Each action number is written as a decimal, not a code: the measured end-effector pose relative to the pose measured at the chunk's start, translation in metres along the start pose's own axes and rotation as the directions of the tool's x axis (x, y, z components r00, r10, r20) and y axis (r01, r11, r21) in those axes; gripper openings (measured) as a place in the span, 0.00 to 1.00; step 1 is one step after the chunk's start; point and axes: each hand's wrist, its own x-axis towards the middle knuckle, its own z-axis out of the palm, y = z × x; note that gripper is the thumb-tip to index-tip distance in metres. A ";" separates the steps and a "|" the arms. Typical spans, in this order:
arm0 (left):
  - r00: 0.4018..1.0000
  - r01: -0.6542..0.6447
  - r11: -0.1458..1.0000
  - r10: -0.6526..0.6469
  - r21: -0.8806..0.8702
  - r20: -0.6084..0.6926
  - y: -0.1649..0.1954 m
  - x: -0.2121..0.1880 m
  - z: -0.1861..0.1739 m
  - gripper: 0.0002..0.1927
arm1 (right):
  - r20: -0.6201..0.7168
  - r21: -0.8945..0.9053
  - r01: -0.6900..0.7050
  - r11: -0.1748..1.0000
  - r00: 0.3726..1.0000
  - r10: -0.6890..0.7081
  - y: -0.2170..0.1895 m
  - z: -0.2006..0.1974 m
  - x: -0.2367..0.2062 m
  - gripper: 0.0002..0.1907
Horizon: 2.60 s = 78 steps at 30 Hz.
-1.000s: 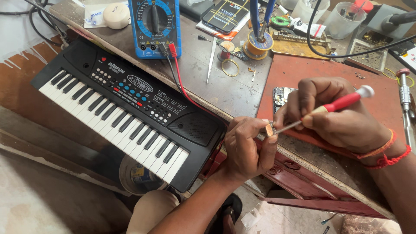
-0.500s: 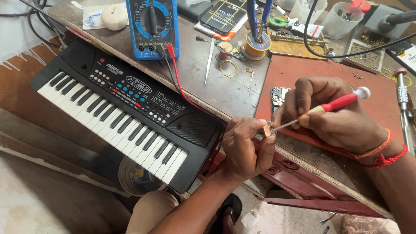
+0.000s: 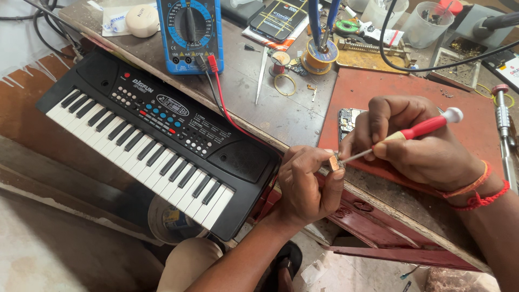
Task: The person probes a disassembled smartphone motherboard on the workbench with multimeter test probes, then uses a small screwdriver to pry and scrape a small component held in the other hand, working over the open phone on the bench.
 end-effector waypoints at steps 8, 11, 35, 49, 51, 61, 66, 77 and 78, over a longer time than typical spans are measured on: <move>1.000 0.012 1.000 -0.012 -0.007 0.002 0.001 0.000 -0.001 0.13 | -0.010 -0.005 -0.002 1.000 1.000 0.002 0.001 0.001 0.000 0.05; 1.000 0.002 1.000 -0.002 -0.012 0.001 0.001 0.000 -0.001 0.13 | -0.011 -0.004 -0.021 1.000 1.000 0.021 0.000 0.000 0.000 0.04; 1.000 0.000 1.000 0.000 -0.003 0.002 0.001 0.001 -0.001 0.14 | 0.011 -0.007 -0.015 1.000 1.000 0.015 0.000 0.001 0.000 0.04; 1.000 0.004 1.000 -0.004 0.004 0.004 0.000 0.000 -0.001 0.13 | -0.031 -0.015 -0.022 1.000 0.999 0.022 -0.001 0.003 0.000 0.05; 1.000 0.003 1.000 -0.003 -0.007 0.005 0.000 0.000 0.000 0.13 | 0.020 -0.045 -0.016 0.999 1.000 0.016 -0.002 0.003 0.001 0.05; 1.000 -0.003 1.000 0.003 -0.006 0.005 0.000 0.000 0.000 0.13 | 0.010 -0.043 -0.020 0.999 1.000 0.021 -0.003 0.006 0.000 0.04; 1.000 0.003 1.000 -0.003 -0.010 0.007 0.001 0.000 -0.001 0.13 | -0.012 -0.031 -0.016 0.999 1.000 0.016 -0.002 0.006 0.001 0.05; 1.000 -0.007 1.000 0.007 -0.004 0.006 0.000 0.001 -0.001 0.13 | -0.026 -0.063 -0.018 0.998 1.000 0.016 -0.003 0.006 0.002 0.05; 1.000 -0.005 1.000 0.005 -0.005 0.007 0.001 0.001 -0.001 0.13 | -0.026 -0.055 -0.009 0.998 1.000 0.007 -0.003 0.006 0.001 0.05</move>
